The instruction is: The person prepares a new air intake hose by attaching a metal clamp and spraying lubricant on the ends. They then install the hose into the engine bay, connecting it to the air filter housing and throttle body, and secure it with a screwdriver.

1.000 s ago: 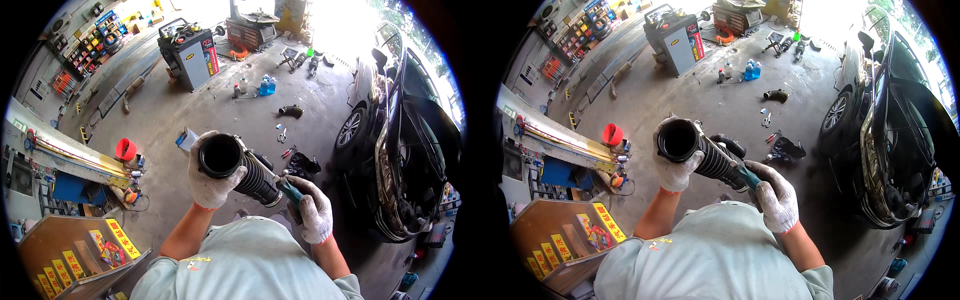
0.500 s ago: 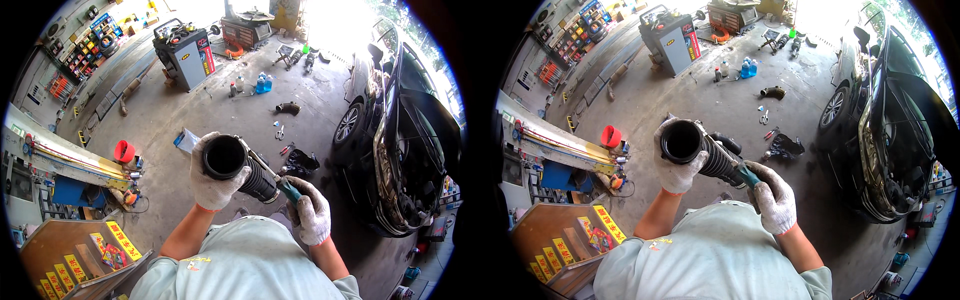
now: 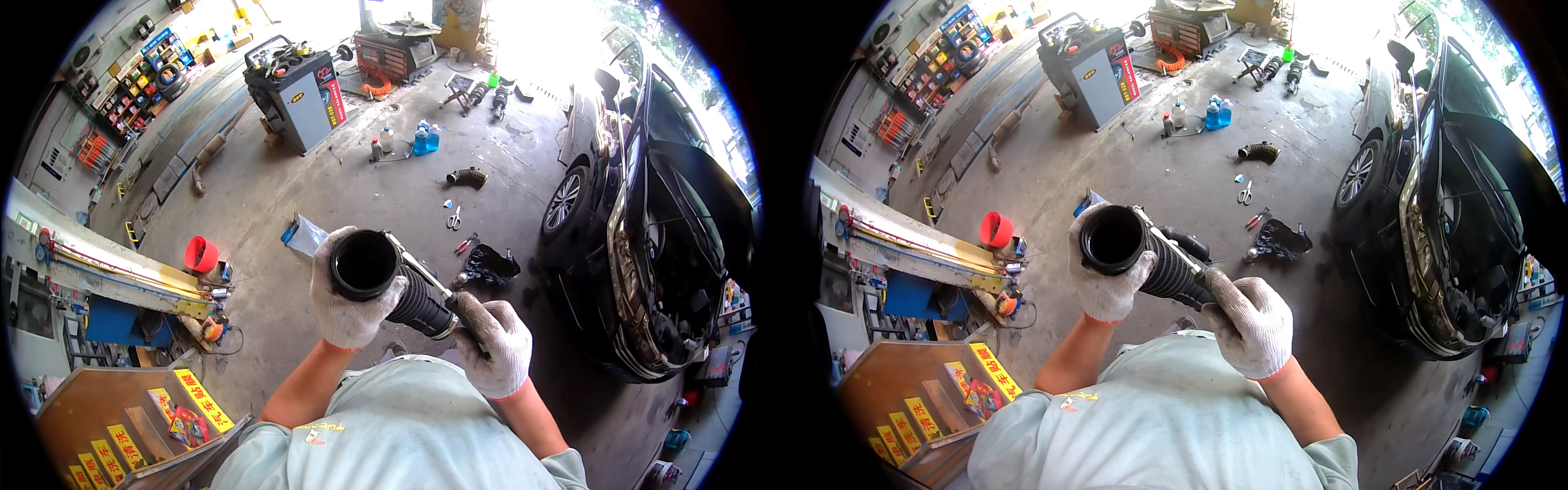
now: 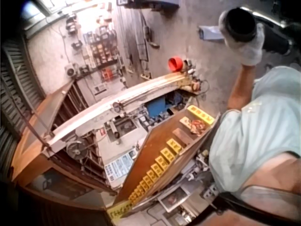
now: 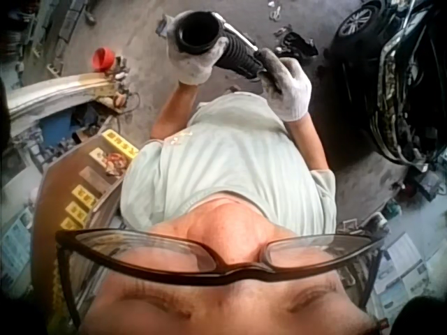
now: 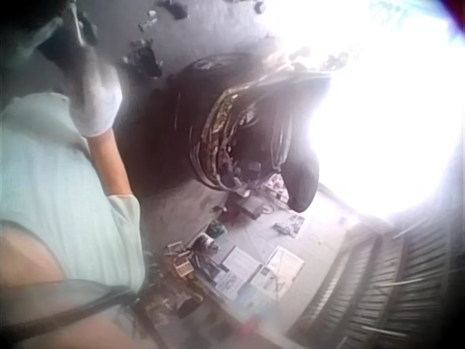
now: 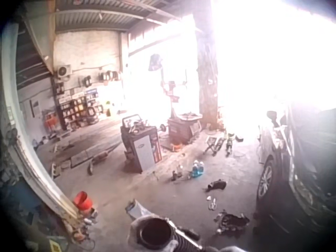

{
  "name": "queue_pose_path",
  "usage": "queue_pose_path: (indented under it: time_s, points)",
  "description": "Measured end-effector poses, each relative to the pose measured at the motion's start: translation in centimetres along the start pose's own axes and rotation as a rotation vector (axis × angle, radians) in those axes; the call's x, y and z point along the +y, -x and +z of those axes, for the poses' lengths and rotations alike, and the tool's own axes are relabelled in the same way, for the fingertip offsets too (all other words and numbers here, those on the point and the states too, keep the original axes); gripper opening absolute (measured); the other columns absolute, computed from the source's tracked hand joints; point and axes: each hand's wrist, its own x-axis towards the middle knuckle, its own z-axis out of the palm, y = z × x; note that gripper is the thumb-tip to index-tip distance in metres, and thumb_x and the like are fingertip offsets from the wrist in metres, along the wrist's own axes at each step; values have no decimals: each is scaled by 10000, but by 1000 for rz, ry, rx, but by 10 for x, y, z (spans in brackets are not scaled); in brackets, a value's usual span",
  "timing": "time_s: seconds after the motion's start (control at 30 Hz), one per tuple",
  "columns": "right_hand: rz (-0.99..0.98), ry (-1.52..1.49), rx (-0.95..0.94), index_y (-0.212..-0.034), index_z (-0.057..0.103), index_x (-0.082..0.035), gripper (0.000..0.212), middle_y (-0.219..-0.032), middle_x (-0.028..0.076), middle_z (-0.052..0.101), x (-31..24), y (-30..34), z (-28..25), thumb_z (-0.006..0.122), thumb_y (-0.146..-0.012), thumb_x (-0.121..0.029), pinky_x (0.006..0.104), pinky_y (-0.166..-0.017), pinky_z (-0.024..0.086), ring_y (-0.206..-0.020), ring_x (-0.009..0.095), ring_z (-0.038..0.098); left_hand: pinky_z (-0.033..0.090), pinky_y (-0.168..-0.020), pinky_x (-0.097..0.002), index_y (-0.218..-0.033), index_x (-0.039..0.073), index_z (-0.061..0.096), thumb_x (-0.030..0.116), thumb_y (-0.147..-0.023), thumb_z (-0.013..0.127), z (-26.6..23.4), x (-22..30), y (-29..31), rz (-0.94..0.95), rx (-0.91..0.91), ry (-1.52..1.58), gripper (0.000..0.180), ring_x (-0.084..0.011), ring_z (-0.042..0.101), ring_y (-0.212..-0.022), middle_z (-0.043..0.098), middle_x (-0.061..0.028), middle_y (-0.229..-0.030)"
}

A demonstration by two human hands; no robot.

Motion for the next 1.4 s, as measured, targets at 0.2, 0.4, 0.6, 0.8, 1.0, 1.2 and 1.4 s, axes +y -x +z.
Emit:
queue_pose_path:
  time_s: [0.2, 0.4, 0.6, 0.8, 1.0, 1.2, 1.4]
  points:
    - [291, -278, 140, -1452, 651, 85, 537, -988, 145, 737, -6, 5, 5, 752, -931, 7, 344, -717, 589, -757, 205, 698, 593, -1073, -374, -1478, 7, 553, 27, -696, 1025, 8, 5, 4, 63, 38, 1, 913, -228, 752, -1182, 746, -116, -1312]
    - [314, -361, 370, -1405, 644, 51, 426, -1080, 126, 731, 2, 19, 26, 679, -980, 39, 295, -762, 582, -759, 187, 684, 589, -1086, -381, -1494, 1, 534, 21, -693, 1026, 12, 1, 8, 75, 61, -16, 940, -230, 748, -1198, 743, -121, -1324]
    - [589, -808, 311, -1471, 603, 22, 520, -1144, 158, 683, -6, 19, 27, 763, -985, -67, 296, -674, 568, -705, 155, 642, 595, -1088, -393, -1498, -2, 528, 29, -684, 1036, 11, 4, 6, 68, 66, 4, 960, -237, 752, -1201, 745, -133, -1327]
    - [1001, -1575, -264, -1558, 553, 43, 799, -848, 80, 674, 7, 11, -7, 767, -1055, -539, 218, -446, 312, -503, 43, 418, 606, -1077, -405, -1504, -4, 526, 34, -701, 1035, 9, -3, 2, 139, -4, 95, 951, -240, 765, -1189, 754, -152, -1343]
    - [436, -403, -115, -1459, 671, 26, 532, -911, 76, 701, -6, 10, 2, 783, -949, -78, 346, -611, 549, -713, 210, 676, 607, -1078, -425, -1506, -25, 510, 12, -714, 1019, 9, 3, -4, 116, -54, 258, 942, -274, 766, -1206, 764, -181, -1316]
    - [173, -224, -38, -1418, 668, 79, 556, -978, 142, 738, -6, 1, 10, 771, -877, 0, 368, -670, 576, -742, 248, 698, 594, -1107, -427, -1508, -44, 493, -23, -717, 1003, 2, -5, 0, 165, -65, 190, 942, -280, 758, -1223, 744, -183, -1349]
    - [1013, -1147, -99, -1511, 641, 41, 472, -1010, 86, 729, -24, 1, -8, 613, -1061, -98, 214, -605, 434, -685, 46, 524, 579, -1134, -432, -1547, -13, 457, -19, -713, 986, 3, -1, 3, 56, 20, 129, 987, -279, 728, -1276, 707, -156, -1378]
